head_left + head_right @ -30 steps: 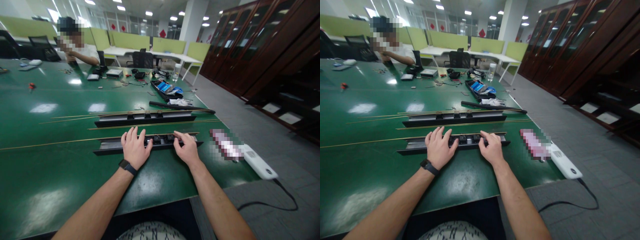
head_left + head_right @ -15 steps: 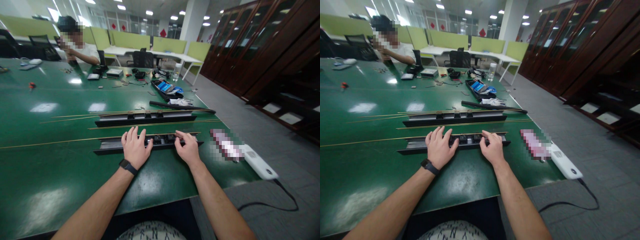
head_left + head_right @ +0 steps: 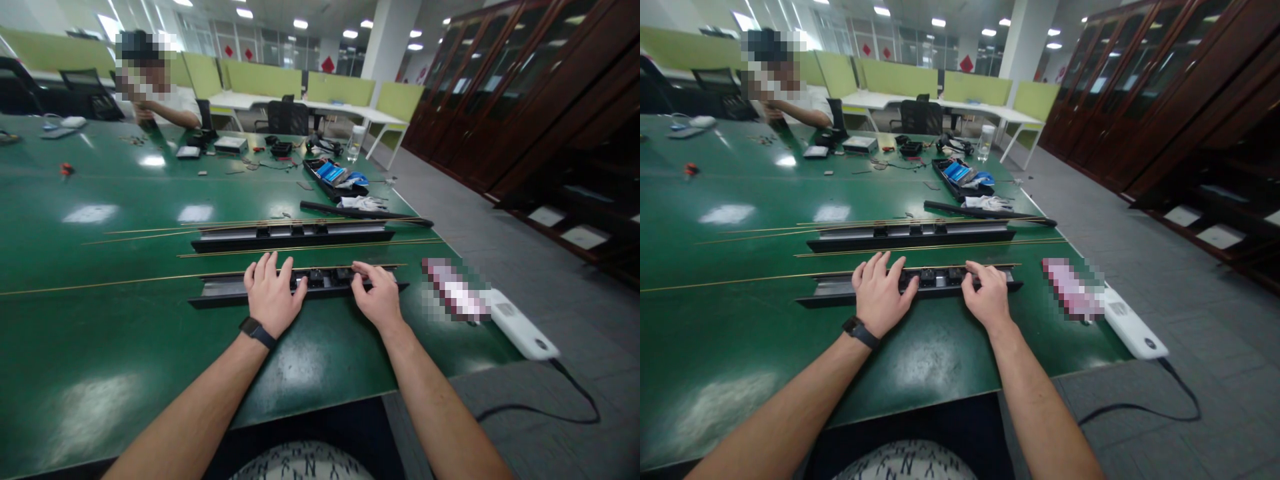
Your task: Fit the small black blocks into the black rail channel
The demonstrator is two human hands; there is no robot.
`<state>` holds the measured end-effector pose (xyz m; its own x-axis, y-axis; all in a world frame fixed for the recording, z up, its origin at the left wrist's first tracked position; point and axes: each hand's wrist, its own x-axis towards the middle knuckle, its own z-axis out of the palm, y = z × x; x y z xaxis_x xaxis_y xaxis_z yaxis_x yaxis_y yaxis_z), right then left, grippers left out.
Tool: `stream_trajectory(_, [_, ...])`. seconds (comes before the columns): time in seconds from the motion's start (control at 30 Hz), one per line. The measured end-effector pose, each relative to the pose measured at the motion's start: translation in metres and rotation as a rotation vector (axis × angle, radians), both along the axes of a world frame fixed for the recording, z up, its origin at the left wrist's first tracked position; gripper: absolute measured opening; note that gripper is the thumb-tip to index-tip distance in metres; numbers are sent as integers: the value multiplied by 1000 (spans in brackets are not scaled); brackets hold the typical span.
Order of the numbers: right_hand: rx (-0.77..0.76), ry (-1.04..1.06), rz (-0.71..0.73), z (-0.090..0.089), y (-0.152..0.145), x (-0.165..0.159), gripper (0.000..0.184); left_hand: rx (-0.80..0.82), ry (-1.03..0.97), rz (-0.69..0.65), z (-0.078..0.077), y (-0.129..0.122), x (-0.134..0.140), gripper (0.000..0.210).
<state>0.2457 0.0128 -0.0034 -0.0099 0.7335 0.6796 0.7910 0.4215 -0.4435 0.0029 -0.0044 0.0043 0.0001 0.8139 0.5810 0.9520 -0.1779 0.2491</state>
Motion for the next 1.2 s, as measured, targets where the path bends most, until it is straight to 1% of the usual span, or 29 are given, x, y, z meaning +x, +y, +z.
stream_trajectory(0.17, [-13, 0, 33, 1, -2, -1, 31, 9, -2, 1, 0, 0, 0, 46])
stream_trajectory(0.3, [-15, -36, 60, 0, -2, -2, 30, 11, 24, 11, 0, 0, 0, 46])
stream_trajectory(0.5, [7, -21, 32, 0, 0, -1, 27, 9, 39, 12, -1, 0, 0, 47])
stream_trajectory(0.93, [-9, -11, -10, 2, -1, -1, 25, 1, 21, 3, 1, 0, 0, 47])
stream_trajectory(1.2, [-1, -11, 74, 1, -2, -1, 30, -5, 18, 0, 0, 0, 0, 48])
